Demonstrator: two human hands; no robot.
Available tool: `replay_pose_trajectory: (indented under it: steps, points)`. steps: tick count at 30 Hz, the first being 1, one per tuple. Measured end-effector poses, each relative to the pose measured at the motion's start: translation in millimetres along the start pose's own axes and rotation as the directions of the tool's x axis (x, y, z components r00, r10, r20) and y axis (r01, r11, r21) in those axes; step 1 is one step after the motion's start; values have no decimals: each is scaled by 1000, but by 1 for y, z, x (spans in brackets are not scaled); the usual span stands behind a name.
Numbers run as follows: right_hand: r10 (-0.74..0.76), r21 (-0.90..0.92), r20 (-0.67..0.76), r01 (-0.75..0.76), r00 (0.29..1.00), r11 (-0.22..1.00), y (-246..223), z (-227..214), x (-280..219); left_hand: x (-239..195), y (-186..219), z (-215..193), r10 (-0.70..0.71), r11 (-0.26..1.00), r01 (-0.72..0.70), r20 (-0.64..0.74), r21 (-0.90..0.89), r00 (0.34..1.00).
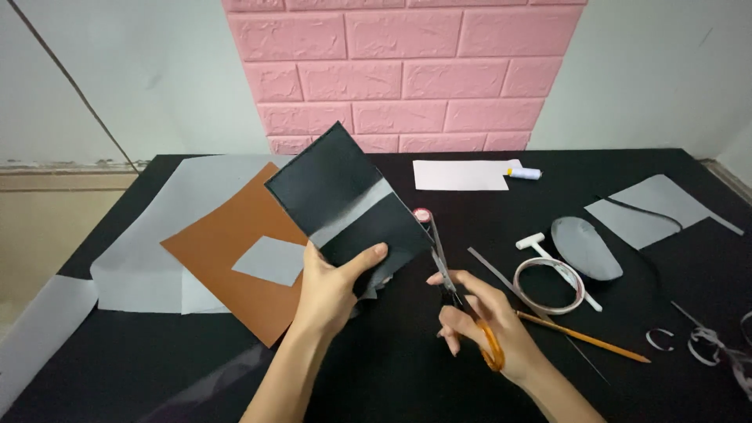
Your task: Trimming the edges of a black leather piece with scissors to achieve a clean finish.
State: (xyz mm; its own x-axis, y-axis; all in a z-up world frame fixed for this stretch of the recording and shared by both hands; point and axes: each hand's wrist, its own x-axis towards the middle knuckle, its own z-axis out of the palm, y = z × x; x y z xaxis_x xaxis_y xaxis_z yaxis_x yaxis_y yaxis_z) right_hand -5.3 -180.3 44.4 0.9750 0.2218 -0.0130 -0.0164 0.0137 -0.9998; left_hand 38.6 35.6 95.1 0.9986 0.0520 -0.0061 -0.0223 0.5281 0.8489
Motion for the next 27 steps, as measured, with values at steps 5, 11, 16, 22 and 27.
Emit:
replay_pose_trajectory:
  steps: [5, 11, 16, 22, 27]
  points:
    - [-45, 15, 36, 44, 998, 999, 6, -4, -2, -1, 4, -3, -2, 986, 4, -10, 168, 1000]
    - [-97, 31, 45, 96, 994, 995, 6, -1, -5, -1, 3, -8, 117, 937, -141, 93, 319, 989]
    - [-74, 4, 18, 74, 997, 997, 3, 0, -5, 4, -3, -13, 142, 925, -178, 128, 336, 982]
    - [-107, -75, 17, 108, 994, 991, 0, 0, -5, 2, 2, -11, 139, 935, -178, 147, 308, 979]
    - [-25, -123, -5, 24, 1000, 992, -1, 0, -4, 3, 0, -13, 155, 925, -190, 129, 329, 979]
